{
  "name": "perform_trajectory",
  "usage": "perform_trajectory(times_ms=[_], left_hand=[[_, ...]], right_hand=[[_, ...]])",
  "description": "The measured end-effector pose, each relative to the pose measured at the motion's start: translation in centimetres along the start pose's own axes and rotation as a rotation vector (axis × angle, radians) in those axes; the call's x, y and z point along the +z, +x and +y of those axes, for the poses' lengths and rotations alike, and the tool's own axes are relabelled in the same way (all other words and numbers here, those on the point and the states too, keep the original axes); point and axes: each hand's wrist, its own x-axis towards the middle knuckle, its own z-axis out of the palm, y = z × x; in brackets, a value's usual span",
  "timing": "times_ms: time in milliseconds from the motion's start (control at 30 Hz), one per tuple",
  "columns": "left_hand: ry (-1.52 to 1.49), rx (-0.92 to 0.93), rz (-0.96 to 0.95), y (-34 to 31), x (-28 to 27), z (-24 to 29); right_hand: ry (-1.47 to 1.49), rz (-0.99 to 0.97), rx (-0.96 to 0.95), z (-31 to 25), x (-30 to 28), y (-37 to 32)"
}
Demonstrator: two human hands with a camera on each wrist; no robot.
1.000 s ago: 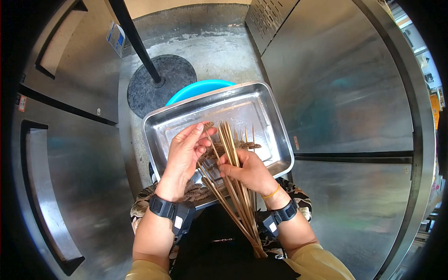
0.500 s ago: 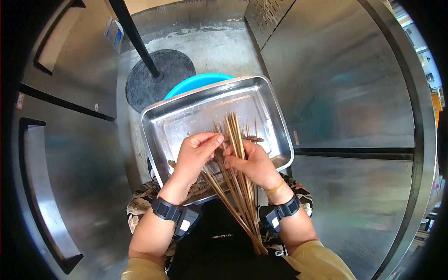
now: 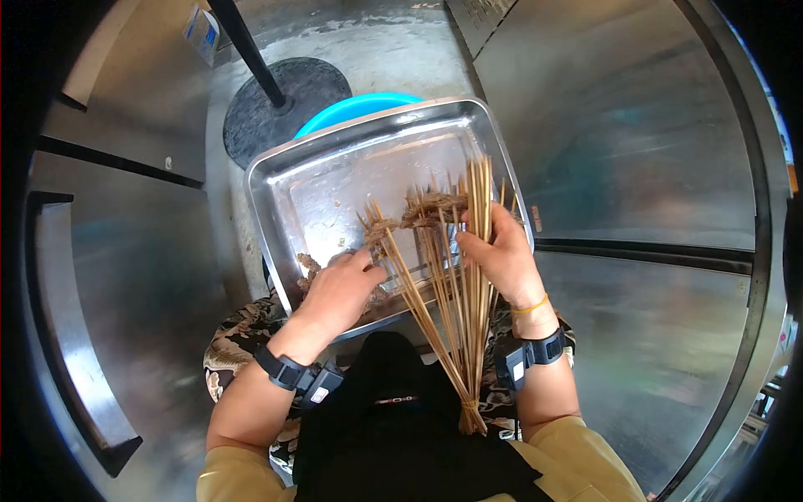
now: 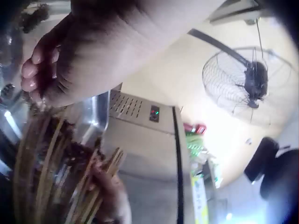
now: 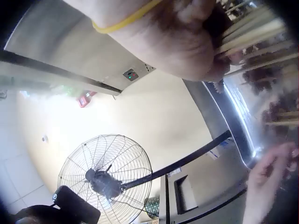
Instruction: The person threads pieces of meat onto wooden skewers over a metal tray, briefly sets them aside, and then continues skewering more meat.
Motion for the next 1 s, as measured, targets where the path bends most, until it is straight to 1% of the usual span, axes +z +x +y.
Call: perform_trajectory(times_ms=[33,167,200,233,267,367,400,500,533,567,633,733,867,1000], left_hand=[[0.016,0.002,0.002,0.2,0.0,0.3],[0.062,0.023,0.000,1.0,-0.3,0.9],[0.067,0.029,-0.003,1.1,-0.2,0.9],[0.072,0.035,-0.008,1.2,-0.2,0.8],[0.074,0.068,0.036,1.1,-0.4,0.8],[-0.139,0.051,-0.231,0.9,-3.0,0.4],[-0.282,0.076,-0.242,0.7,-3.5,-0.2],[-0.808,-0.080,-0.371,0.8,-6.1,-0.1],[-1.023,-0.049,-0.360,1.1,-5.9,-0.5],[-1.347,-0.132,-0.391,1.3,-6.2,-0.7],[-1.505,-0.117,-0.263,1.9,-7.1,-0.6],[-1.779,-0.140,0.015,3.2,-6.8,-1.1],[-1.908,-0.297,0.324,4.6,-6.4,-1.5],[-1.960,-0.351,0.383,5.2,-6.2,-1.4]], right_hand=[[0.026,-0.021,0.013,-0.3,0.1,0.0],[0.369,-0.226,0.054,-1.1,0.3,0.3],[0.398,-0.233,0.109,-1.4,0.2,0.3],[0.403,-0.225,0.116,-1.5,0.2,0.3],[0.410,-0.216,0.123,-1.3,0.2,0.3],[0.383,-0.186,0.099,-1.0,0.2,0.4],[0.371,-0.193,0.103,-1.0,0.1,0.4],[0.353,-0.207,0.085,-0.7,0.4,0.6],[0.363,-0.207,0.065,-0.7,0.7,0.6],[0.373,-0.208,0.045,-0.9,1.0,0.6],[0.377,-0.227,0.065,-1.4,1.5,0.8],[0.383,-0.266,0.093,-1.4,2.2,0.9],[0.407,-0.278,0.133,-1.9,3.1,0.8],[0.381,-0.314,0.140,-1.8,3.5,1.0]])
